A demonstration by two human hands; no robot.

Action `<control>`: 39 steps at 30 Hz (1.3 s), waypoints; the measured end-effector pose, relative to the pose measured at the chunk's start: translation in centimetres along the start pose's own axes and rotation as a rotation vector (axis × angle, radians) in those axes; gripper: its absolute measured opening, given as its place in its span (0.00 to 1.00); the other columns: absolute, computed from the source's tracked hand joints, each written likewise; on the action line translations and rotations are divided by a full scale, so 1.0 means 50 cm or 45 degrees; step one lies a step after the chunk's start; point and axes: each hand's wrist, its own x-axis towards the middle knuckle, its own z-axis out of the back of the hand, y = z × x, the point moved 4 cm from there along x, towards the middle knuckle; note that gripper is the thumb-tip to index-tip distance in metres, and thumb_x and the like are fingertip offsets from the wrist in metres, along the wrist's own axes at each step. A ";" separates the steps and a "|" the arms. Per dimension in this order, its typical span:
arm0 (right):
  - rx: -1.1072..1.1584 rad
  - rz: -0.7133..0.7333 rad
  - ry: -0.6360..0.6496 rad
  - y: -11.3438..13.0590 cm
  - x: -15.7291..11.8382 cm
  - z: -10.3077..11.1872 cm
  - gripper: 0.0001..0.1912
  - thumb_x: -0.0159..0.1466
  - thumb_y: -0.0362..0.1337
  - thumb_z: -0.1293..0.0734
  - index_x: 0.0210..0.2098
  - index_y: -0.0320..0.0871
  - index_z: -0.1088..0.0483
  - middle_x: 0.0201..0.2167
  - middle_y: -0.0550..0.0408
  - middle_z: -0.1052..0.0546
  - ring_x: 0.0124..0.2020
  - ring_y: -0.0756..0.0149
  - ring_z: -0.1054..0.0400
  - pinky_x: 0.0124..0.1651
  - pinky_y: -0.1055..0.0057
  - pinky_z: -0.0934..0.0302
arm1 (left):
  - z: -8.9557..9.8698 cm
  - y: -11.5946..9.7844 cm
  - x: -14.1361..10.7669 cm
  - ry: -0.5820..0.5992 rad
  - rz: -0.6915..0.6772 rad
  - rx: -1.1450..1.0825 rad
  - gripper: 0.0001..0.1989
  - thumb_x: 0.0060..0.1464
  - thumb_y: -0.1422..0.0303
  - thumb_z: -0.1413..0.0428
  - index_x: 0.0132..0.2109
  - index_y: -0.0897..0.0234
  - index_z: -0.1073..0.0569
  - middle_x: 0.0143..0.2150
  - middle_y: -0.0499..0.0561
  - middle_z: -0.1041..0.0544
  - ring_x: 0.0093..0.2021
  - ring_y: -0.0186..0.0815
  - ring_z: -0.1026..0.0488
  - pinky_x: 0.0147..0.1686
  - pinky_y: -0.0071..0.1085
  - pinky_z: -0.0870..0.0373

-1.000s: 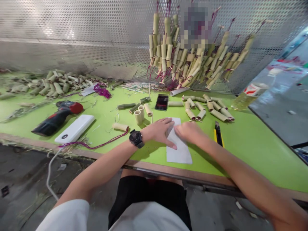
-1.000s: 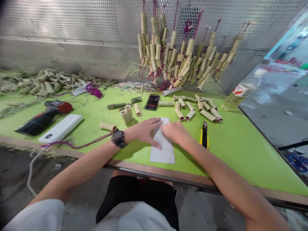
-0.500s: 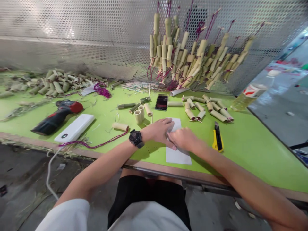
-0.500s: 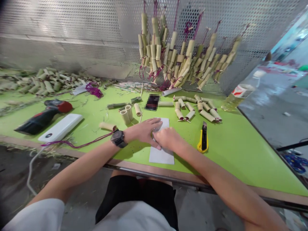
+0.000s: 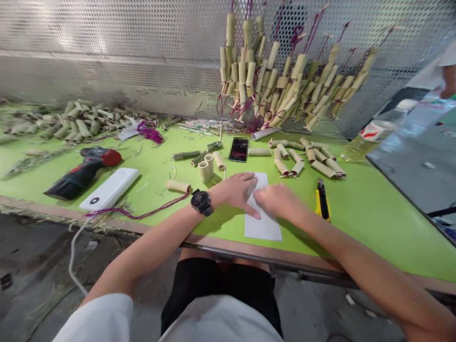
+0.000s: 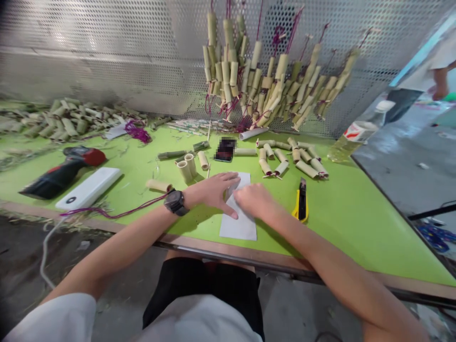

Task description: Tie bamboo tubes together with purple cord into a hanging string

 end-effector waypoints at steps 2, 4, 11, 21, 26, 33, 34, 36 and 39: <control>0.085 0.082 0.015 0.007 -0.001 0.000 0.25 0.77 0.38 0.45 0.38 0.39 0.18 0.31 0.41 0.17 0.31 0.57 0.23 0.33 0.68 0.43 | 0.000 0.005 0.002 -0.002 -0.003 0.014 0.65 0.44 0.29 0.40 0.77 0.69 0.45 0.80 0.66 0.50 0.79 0.58 0.51 0.75 0.46 0.55; 0.026 -0.064 0.014 -0.004 -0.001 0.002 0.26 0.77 0.37 0.46 0.37 0.37 0.18 0.30 0.40 0.17 0.30 0.58 0.24 0.33 0.68 0.43 | 0.002 0.011 0.003 -0.020 0.015 0.015 0.65 0.45 0.29 0.41 0.77 0.69 0.46 0.80 0.66 0.51 0.79 0.58 0.52 0.75 0.46 0.55; 0.025 0.084 0.017 -0.001 0.000 0.000 0.22 0.76 0.38 0.44 0.41 0.40 0.18 0.32 0.42 0.16 0.32 0.56 0.22 0.32 0.68 0.43 | 0.009 0.018 0.005 0.012 0.042 0.005 0.66 0.44 0.29 0.40 0.77 0.68 0.45 0.80 0.65 0.51 0.79 0.58 0.51 0.75 0.47 0.54; 0.042 -0.059 0.016 -0.011 0.007 -0.002 0.26 0.77 0.36 0.47 0.37 0.37 0.18 0.28 0.42 0.18 0.27 0.60 0.25 0.31 0.68 0.44 | 0.009 0.027 0.002 0.007 0.057 0.005 0.67 0.43 0.28 0.41 0.78 0.67 0.47 0.81 0.66 0.53 0.79 0.59 0.53 0.75 0.48 0.54; 0.001 -0.020 0.015 -0.003 0.002 0.002 0.21 0.76 0.33 0.44 0.44 0.38 0.19 0.32 0.40 0.16 0.33 0.54 0.22 0.33 0.67 0.43 | 0.008 0.024 0.000 0.033 0.085 -0.009 0.68 0.43 0.27 0.42 0.78 0.68 0.47 0.80 0.65 0.52 0.79 0.60 0.52 0.75 0.47 0.53; -0.074 -0.223 0.022 -0.025 0.005 0.001 0.22 0.75 0.29 0.45 0.45 0.35 0.19 0.34 0.35 0.16 0.36 0.52 0.21 0.36 0.65 0.40 | 0.012 0.023 -0.001 0.032 0.093 0.002 0.70 0.40 0.26 0.41 0.78 0.67 0.48 0.80 0.66 0.52 0.79 0.60 0.52 0.75 0.48 0.54; -0.058 -0.190 0.021 -0.025 0.004 -0.001 0.21 0.75 0.29 0.45 0.46 0.35 0.19 0.34 0.35 0.16 0.36 0.52 0.21 0.37 0.65 0.39 | 0.012 0.023 -0.003 0.052 0.081 0.010 0.71 0.39 0.26 0.41 0.78 0.67 0.47 0.80 0.65 0.52 0.79 0.60 0.52 0.75 0.48 0.54; -0.040 -0.142 0.027 -0.030 0.001 -0.002 0.22 0.75 0.30 0.45 0.47 0.37 0.19 0.33 0.36 0.16 0.37 0.52 0.21 0.39 0.64 0.39 | 0.013 0.023 -0.006 0.070 0.061 0.022 0.72 0.37 0.26 0.40 0.78 0.67 0.47 0.80 0.65 0.51 0.79 0.61 0.52 0.76 0.47 0.54; -0.012 -0.264 -0.020 -0.063 -0.008 0.004 0.24 0.76 0.33 0.47 0.42 0.36 0.19 0.31 0.36 0.18 0.34 0.52 0.23 0.38 0.62 0.40 | 0.015 0.025 -0.009 0.048 0.068 0.023 0.71 0.40 0.26 0.40 0.78 0.67 0.48 0.80 0.65 0.52 0.79 0.61 0.53 0.76 0.48 0.55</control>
